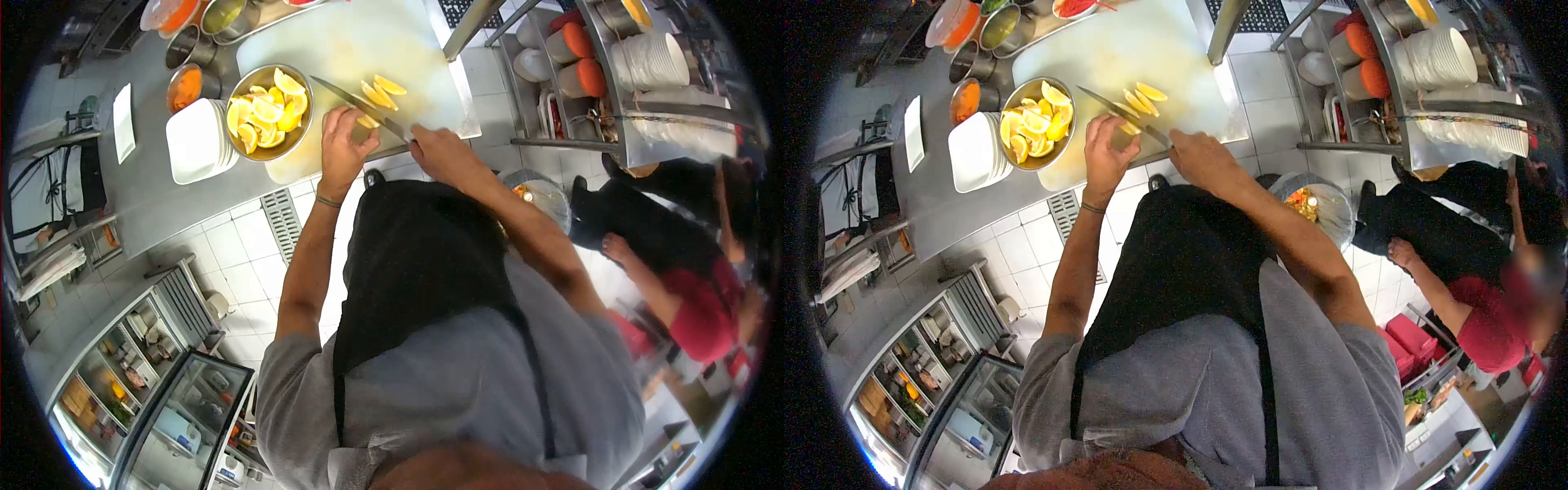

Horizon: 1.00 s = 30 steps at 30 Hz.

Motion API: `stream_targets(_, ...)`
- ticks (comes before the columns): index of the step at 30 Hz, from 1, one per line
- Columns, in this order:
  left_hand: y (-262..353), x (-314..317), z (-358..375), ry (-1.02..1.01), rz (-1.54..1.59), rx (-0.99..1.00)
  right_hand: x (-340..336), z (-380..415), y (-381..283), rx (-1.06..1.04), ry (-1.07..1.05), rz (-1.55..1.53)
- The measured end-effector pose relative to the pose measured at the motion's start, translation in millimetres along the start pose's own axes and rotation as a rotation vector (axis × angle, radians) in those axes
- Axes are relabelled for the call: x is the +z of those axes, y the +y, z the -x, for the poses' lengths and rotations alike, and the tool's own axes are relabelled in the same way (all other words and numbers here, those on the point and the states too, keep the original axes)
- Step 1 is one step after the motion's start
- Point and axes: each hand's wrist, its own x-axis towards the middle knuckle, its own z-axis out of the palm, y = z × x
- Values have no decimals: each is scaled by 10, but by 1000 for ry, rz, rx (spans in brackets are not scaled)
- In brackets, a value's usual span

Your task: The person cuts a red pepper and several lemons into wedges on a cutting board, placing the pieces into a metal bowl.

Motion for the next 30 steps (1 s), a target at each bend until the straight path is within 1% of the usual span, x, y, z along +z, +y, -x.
stream_targets(1, -22, 22, 5, 13, -15, -15, -94, 51, 26, -11, -25, -14)
stream_targets(4, 25, 68, -6, 109, 46, -97, -510, 449, 52, 161, -80, -335)
stream_targets(5, 57, 97, -44, 99, -41, -95, -612, 542, 114, 229, -98, -445)
stream_targets(6, 136, 141, -139, 169, -64, -61, -602, 572, 265, 317, -126, -566)
stream_targets(7, 222, 223, -224, 220, -37, -88, -555, 554, 381, 403, -156, -683)
stream_targets(8, 307, 319, -302, 270, -10, -113, -452, 527, 470, 412, -169, -724)
stream_targets(10, 330, 529, -421, 295, -123, -73, -215, 445, 623, 432, -196, -809)
stream_targets(11, 351, 602, -486, 303, -183, -57, -156, 411, 631, 420, -245, -932)
stream_targets(12, 458, 627, -536, 281, -248, -102, -110, 373, 589, 379, -280, -908)
stream_targets(14, 276, 819, -539, 283, -211, -121, -22, 343, 455, 302, -340, -860)
stream_targets(15, 323, 665, -564, 338, -184, -106, 20, 382, 343, 317, -346, -828)
stream_targets(17, 503, 546, -545, 402, -81, -64, -90, 525, 226, 226, -317, -798)
stream_targets(18, 578, 368, -653, 471, -116, -14, -193, 530, 139, 185, -296, -786)
stream_targets(19, 661, 174, -680, 531, -147, 28, -273, 540, 78, 165, -323, -761)
stream_targets(20, 761, -32, -679, 588, -175, 66, -360, 554, -14, 94, -292, -673)
stream_targets(21, 750, -259, -726, 586, -294, 35, -448, 542, -113, 24, -262, -583)
stream_targets(22, 622, -412, -759, 579, -291, -19, -488, 515, -173, -44, -232, -492)
stream_targets(24, 390, -710, -759, 498, -328, -113, -410, 391, -136, -150, -17, -254)
stream_targets(25, 317, -845, -664, 584, -427, -107, -374, 318, -99, -201, 91, -133)
stream_targets(26, 218, -989, -566, 666, -527, -98, -352, 252, -86, -208, 168, -115)
stream_targets(28, -10, -1193, -161, 767, -361, -375, -312, 83, -59, -220, 325, -81)
stream_targets(30, -155, -1094, 138, 712, 151, -848, -162, -216, 103, -242, 431, -17)
